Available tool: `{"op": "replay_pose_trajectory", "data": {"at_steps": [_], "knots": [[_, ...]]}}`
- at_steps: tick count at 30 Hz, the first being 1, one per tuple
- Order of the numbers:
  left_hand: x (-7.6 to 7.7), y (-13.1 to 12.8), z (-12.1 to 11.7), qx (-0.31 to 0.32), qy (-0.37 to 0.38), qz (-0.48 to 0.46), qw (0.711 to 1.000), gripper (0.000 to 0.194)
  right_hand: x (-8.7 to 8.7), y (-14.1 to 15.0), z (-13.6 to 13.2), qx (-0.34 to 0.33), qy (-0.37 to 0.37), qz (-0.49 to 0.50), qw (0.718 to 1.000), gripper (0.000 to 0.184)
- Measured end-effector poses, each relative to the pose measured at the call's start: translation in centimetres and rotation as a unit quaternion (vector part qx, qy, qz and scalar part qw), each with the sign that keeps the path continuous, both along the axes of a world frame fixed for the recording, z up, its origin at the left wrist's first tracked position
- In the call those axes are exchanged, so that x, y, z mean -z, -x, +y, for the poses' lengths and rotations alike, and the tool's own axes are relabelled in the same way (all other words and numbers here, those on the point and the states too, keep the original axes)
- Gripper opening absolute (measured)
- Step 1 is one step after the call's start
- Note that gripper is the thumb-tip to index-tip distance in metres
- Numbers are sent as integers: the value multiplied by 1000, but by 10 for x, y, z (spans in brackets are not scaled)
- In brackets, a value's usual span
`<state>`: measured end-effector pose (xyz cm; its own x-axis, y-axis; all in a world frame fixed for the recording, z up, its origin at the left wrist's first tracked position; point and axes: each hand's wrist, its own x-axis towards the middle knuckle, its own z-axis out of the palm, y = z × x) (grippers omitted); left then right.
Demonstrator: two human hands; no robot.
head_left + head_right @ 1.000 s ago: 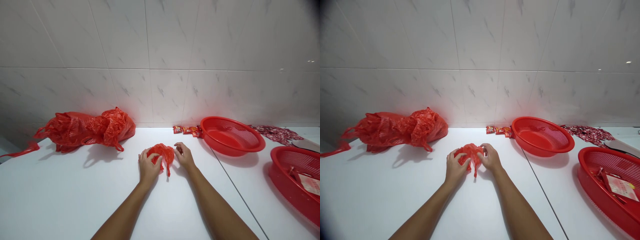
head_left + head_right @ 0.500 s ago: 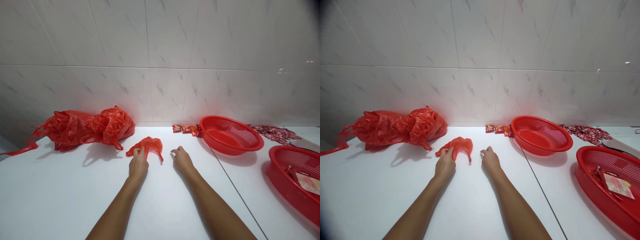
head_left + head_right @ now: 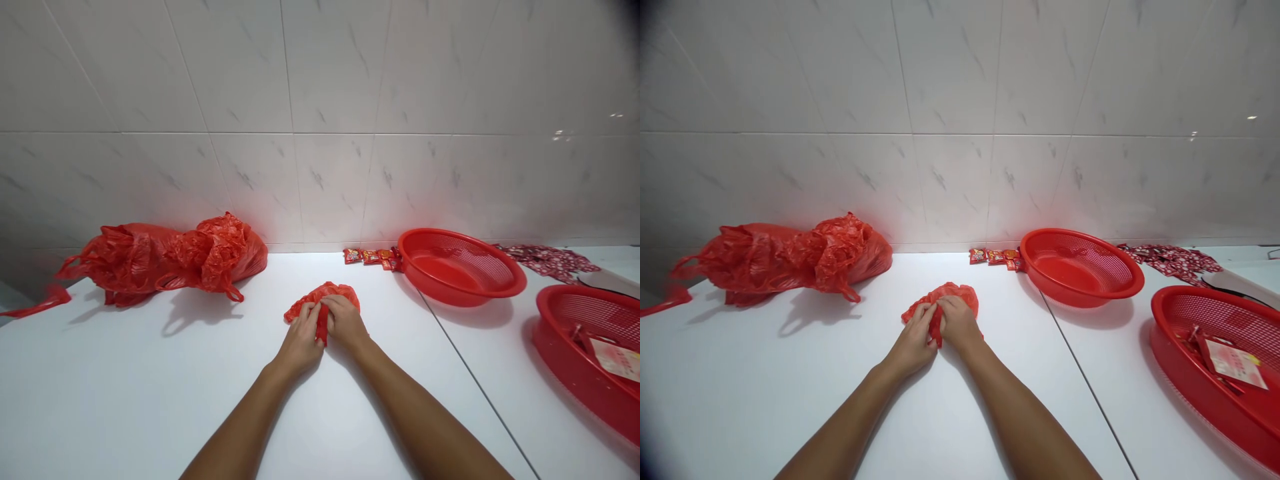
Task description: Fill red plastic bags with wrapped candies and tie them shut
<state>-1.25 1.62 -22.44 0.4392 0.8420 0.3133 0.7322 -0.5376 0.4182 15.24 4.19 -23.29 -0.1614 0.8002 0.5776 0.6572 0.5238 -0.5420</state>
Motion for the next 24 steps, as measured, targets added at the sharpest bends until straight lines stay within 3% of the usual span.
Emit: {"op": "replay_pose_trajectory", "data": {"at_steps": [3, 6, 9, 11, 14, 18, 20, 24], "knots": [[0, 4, 2, 10, -7, -11, 1000, 102, 3, -7, 3, 31, 17, 9, 999, 30], [-6, 6, 2, 24, -37, -12, 999, 104, 4, -15, 4, 89, 42, 20, 995, 26], [-17, 6, 1, 21, -82, -44, 995, 95, 4, -21, 6, 134, 53, 31, 989, 42], [-24, 6, 1, -1, -106, -81, 991, 76, 4, -24, 8, 135, 46, 33, 989, 43], [-27, 5, 2, -61, -109, -135, 983, 39, 2, -28, 8, 112, 26, 32, 993, 37], [-23, 0, 3, -142, -85, -172, 971, 28, -1, -23, 4, 44, -5, 21, 999, 28], [-22, -3, 2, -140, -71, -189, 969, 24, -3, -17, 2, 0, -17, 8, 1000, 22], [-23, -6, 0, -77, -51, -198, 976, 24, -7, -5, 0, -48, -12, -27, 998, 19]]}}
